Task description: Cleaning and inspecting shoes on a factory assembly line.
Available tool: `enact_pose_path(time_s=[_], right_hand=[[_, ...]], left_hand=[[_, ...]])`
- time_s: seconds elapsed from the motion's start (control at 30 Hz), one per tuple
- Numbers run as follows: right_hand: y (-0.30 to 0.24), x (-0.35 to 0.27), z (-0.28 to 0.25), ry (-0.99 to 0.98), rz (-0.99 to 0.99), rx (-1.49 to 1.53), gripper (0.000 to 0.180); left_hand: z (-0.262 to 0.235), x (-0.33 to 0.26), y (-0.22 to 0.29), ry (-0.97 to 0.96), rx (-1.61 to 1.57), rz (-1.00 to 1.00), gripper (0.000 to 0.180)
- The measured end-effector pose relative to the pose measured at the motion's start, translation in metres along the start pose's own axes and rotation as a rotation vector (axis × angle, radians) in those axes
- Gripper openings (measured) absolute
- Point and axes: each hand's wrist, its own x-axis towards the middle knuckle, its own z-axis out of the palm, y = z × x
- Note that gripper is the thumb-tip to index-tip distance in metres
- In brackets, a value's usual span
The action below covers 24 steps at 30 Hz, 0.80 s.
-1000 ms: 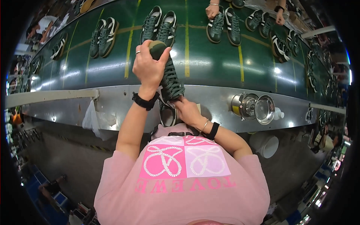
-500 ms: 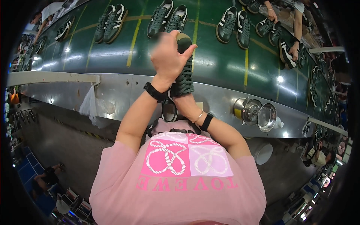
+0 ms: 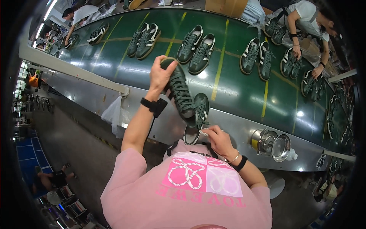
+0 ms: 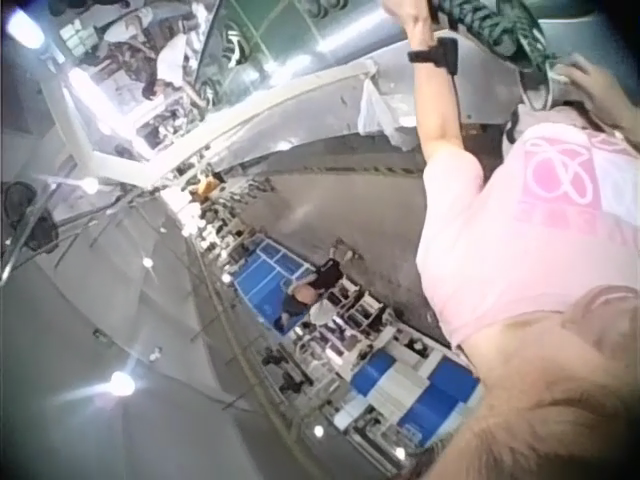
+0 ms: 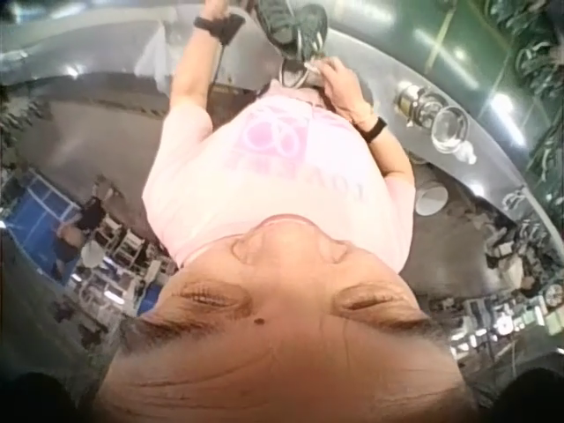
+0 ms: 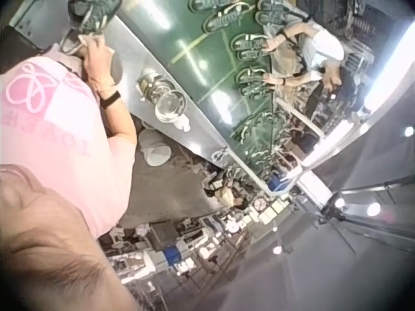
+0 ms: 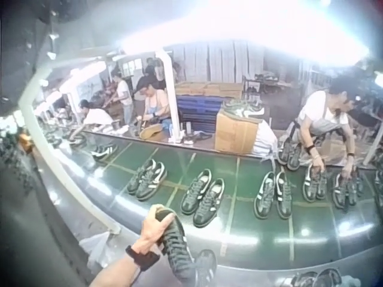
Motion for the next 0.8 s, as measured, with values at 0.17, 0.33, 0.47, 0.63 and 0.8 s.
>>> enact_pose_path(time_s=[0.17,0.33,0.47,0.63,0.8], right_hand=[[0.024,-0.033,-0.001,0.257,0.169,0.142,0.03],[0.041,-0.033,0.01,0.345,0.273,0.218,0.026],[0.032,-0.026,0.011,0.326,0.26,0.243,0.025],[0.041,-0.025,0.015,0.326,0.252,0.224,0.023],[0.048,-0.028,0.018,0.35,0.265,0.231,0.023]], left_hand=[[-0.029,0.005,-0.048,-0.226,-0.057,-0.149,0.041],[0.017,-0.062,-0.168,-0.593,-0.056,-0.305,0.079],[0.034,-0.119,-0.176,-0.73,0.241,-0.167,0.08],[0.005,-0.156,-0.067,-0.537,0.456,-0.163,0.051],[-0.004,-0.224,-0.045,-0.726,0.733,-0.157,0.087]])
